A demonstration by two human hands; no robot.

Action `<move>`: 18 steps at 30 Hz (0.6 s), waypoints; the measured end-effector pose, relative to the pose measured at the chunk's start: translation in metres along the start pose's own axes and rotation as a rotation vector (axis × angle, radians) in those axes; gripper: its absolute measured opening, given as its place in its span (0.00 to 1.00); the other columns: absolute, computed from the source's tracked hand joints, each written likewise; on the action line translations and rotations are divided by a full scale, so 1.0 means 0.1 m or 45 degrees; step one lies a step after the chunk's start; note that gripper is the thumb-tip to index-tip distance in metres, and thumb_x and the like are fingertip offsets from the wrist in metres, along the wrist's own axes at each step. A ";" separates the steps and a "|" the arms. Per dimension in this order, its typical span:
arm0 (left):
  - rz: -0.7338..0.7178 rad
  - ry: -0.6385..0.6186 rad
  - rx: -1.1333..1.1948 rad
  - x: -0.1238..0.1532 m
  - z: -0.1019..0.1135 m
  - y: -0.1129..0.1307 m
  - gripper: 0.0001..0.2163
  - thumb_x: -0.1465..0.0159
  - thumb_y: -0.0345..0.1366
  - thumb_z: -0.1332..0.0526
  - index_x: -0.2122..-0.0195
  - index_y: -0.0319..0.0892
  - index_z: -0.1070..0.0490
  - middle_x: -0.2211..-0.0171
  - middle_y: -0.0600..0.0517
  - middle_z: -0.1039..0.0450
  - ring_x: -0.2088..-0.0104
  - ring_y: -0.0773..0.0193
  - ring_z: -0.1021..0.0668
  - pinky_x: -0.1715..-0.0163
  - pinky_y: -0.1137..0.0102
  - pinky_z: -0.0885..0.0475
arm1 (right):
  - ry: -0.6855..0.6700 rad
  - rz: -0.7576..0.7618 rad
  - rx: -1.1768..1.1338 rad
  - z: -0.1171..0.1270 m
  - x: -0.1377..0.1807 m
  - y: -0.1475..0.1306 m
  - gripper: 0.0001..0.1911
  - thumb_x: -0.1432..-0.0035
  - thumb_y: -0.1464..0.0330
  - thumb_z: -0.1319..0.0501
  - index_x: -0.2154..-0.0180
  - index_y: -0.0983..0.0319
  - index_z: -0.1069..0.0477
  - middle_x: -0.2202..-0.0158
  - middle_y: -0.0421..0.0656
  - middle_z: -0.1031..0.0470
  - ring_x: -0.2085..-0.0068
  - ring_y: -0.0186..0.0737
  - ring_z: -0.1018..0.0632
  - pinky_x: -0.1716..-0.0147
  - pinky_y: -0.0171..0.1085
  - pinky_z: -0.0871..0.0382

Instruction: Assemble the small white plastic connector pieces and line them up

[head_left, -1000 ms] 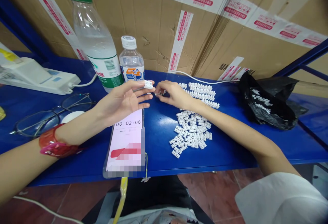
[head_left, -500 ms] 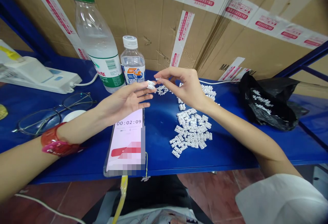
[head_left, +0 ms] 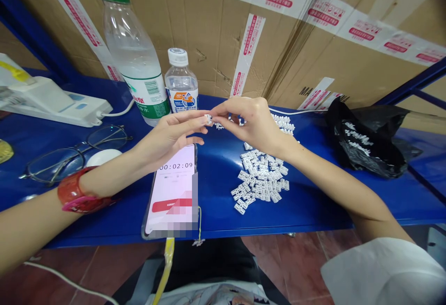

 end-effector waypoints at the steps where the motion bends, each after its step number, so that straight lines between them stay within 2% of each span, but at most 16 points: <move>1: -0.025 0.015 -0.026 0.00 0.01 0.01 0.10 0.41 0.38 0.24 0.58 0.46 0.13 0.54 0.47 0.16 0.55 0.59 0.21 0.60 0.69 0.26 | 0.001 0.007 0.012 -0.01 0.00 0.00 0.12 0.29 0.68 0.43 0.57 0.62 0.20 0.61 0.43 0.18 0.62 0.37 0.22 0.57 0.39 0.31; 7: -0.097 0.029 -0.082 0.00 0.02 0.01 0.09 0.42 0.38 0.23 0.61 0.45 0.13 0.55 0.46 0.16 0.55 0.57 0.21 0.58 0.65 0.24 | -0.003 0.157 0.061 -0.05 0.03 -0.01 0.11 0.28 0.70 0.44 0.53 0.63 0.23 0.60 0.44 0.19 0.59 0.39 0.22 0.56 0.40 0.30; 12: -0.081 -0.028 -0.054 -0.03 0.02 0.00 0.05 0.41 0.39 0.24 0.65 0.46 0.12 0.57 0.47 0.16 0.55 0.58 0.21 0.57 0.68 0.22 | -0.001 0.267 0.066 -0.01 0.03 -0.04 0.10 0.30 0.75 0.43 0.52 0.66 0.23 0.61 0.44 0.19 0.61 0.37 0.23 0.58 0.39 0.29; 18: 0.061 -0.122 0.045 -0.05 0.00 -0.04 0.06 0.41 0.38 0.25 0.66 0.42 0.13 0.61 0.47 0.17 0.56 0.59 0.20 0.59 0.71 0.20 | -0.106 0.162 -0.190 0.03 -0.02 0.05 0.08 0.29 0.69 0.38 0.54 0.64 0.21 0.65 0.41 0.23 0.65 0.33 0.25 0.64 0.35 0.31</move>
Point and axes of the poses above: each hand's wrist, its own x-axis away from the middle knuckle, its own z-axis out of the back of the hand, y = z × x, the point moved 4 cm from there along -x, towards the middle knuckle
